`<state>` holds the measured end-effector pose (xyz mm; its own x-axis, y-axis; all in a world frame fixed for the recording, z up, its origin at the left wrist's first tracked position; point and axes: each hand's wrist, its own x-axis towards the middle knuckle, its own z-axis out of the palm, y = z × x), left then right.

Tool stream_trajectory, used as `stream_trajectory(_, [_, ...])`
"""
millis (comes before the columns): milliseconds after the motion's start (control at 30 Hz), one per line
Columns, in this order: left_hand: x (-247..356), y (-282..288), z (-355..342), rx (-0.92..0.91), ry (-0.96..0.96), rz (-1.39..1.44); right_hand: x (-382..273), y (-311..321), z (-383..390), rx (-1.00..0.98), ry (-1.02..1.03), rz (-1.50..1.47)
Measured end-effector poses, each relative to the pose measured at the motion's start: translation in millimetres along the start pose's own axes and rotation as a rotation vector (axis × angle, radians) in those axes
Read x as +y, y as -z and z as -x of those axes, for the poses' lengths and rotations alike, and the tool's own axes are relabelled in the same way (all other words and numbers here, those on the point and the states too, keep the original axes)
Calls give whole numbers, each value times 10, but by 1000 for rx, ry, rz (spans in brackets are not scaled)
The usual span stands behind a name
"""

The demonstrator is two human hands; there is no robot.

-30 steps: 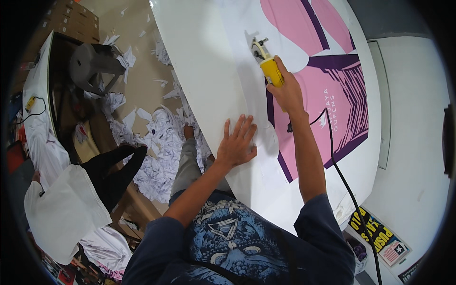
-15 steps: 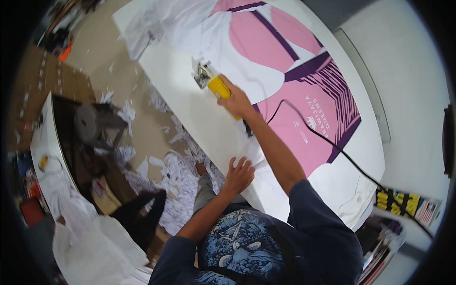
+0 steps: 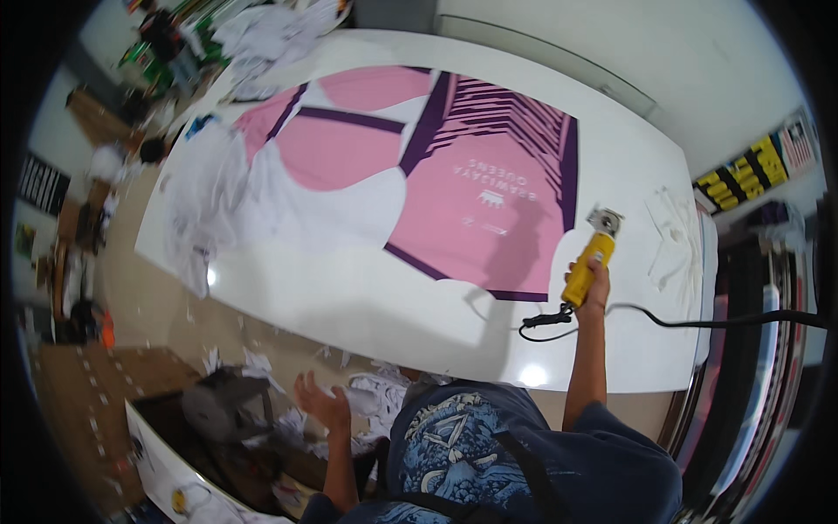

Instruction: The person lays a white t-shirt on a table, places a pink and purple patterned design on top, and uses a yellow electric cutter to cut the fabric along the design's outline. The person then flips the shirt over and repeats the cutting process on the other side.

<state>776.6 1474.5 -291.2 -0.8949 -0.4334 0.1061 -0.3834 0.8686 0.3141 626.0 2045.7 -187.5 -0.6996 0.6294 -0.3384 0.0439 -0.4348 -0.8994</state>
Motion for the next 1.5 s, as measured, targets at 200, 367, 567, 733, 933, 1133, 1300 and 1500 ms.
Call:
stream_trajectory(200, [2530, -1118, -825, -333, -903, 496, -396, 1031, -491, 21, 31, -499])
stream_trajectory(367, [4035, -1607, -311, -533, -1389, 60, -330, 931, -1573, -441, -91, -669])
stream_trajectory(567, [4504, -1746, 131, -579, -1278, 133, -37, 16, -3102, -298, -179, -494])
stream_trajectory(733, [4557, -1807, 308, -667, -1220, -36, 233, -414, -3943, -368, -182, -390])
stream_trajectory(933, [4695, -1860, 621, -732, -1208, 56, 262, -226, -4138, -344, -118, -240])
stream_trajectory(1133, [5424, -1821, 1506, -939, -1204, 141, -291, 821, -4282, -353, -92, -68])
stream_trajectory(1300, [5914, -1761, 1857, -1182, -1201, 410, -672, 1441, -4435, -173, -55, 42])
stream_trajectory(1500, [5560, -1866, 1243, -1104, -1194, 774, -776, 1638, -4090, -132, -65, -45])
